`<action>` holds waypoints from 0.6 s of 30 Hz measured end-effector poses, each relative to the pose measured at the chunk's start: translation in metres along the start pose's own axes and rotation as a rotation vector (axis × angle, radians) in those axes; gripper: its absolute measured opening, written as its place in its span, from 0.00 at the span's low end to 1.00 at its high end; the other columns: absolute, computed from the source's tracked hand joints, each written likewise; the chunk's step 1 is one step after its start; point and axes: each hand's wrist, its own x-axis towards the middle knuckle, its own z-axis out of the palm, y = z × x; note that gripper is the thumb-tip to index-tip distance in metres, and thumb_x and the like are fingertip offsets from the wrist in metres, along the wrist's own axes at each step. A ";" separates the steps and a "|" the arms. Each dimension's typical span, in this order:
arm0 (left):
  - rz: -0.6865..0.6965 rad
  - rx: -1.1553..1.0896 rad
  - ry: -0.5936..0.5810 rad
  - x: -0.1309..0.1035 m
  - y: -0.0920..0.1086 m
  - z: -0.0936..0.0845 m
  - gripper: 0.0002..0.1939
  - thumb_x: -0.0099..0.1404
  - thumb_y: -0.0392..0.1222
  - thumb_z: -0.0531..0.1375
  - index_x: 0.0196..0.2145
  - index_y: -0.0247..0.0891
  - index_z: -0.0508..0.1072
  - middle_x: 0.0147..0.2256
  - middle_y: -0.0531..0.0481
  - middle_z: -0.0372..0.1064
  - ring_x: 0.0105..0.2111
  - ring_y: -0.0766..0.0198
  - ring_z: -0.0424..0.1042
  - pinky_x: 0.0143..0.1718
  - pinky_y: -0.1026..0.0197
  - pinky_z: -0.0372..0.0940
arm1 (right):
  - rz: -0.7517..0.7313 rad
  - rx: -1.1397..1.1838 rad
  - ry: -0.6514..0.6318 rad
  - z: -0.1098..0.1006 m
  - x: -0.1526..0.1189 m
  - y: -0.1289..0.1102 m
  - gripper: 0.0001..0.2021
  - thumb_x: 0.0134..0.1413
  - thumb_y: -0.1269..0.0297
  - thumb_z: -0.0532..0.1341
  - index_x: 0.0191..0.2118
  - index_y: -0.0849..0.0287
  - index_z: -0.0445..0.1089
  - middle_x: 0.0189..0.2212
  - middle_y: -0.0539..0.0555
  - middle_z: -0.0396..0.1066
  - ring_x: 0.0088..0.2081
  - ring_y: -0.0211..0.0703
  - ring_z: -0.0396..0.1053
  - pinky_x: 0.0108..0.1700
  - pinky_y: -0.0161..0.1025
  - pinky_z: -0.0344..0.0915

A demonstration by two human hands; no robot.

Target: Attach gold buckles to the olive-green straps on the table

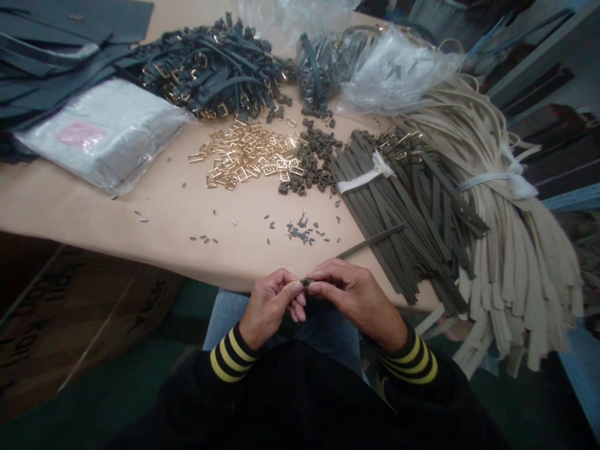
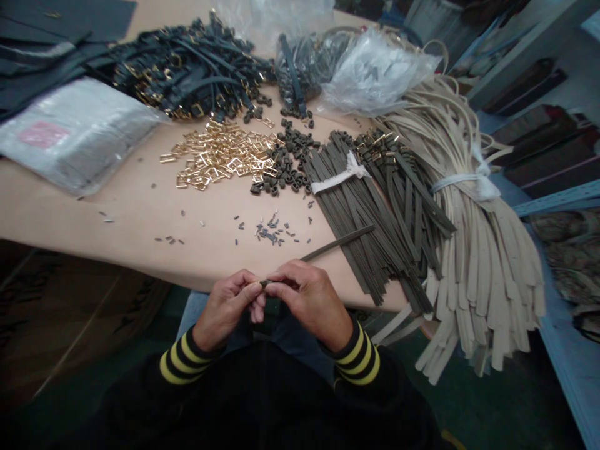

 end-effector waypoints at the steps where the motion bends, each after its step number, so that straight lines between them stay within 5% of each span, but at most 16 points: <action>1: -0.004 -0.010 -0.006 0.000 -0.001 -0.001 0.13 0.52 0.46 0.59 0.22 0.34 0.63 0.15 0.55 0.65 0.13 0.73 0.64 0.14 0.71 0.59 | 0.017 0.043 -0.041 -0.002 0.000 0.001 0.06 0.47 0.72 0.59 0.32 0.62 0.71 0.28 0.53 0.68 0.30 0.37 0.68 0.32 0.34 0.66; 5: -0.019 -0.033 -0.016 0.001 -0.003 -0.003 0.13 0.51 0.47 0.59 0.22 0.34 0.63 0.16 0.55 0.65 0.13 0.73 0.64 0.14 0.71 0.59 | 0.113 0.188 -0.165 -0.009 -0.001 0.003 0.10 0.51 0.70 0.54 0.37 0.61 0.71 0.31 0.53 0.69 0.31 0.37 0.71 0.31 0.32 0.69; 18: -0.007 0.045 -0.081 0.000 -0.004 -0.004 0.11 0.53 0.44 0.58 0.22 0.33 0.62 0.16 0.56 0.64 0.13 0.73 0.64 0.15 0.71 0.59 | 0.043 -0.110 -0.051 -0.001 -0.005 0.002 0.09 0.50 0.74 0.52 0.33 0.62 0.69 0.22 0.50 0.68 0.21 0.33 0.67 0.25 0.30 0.63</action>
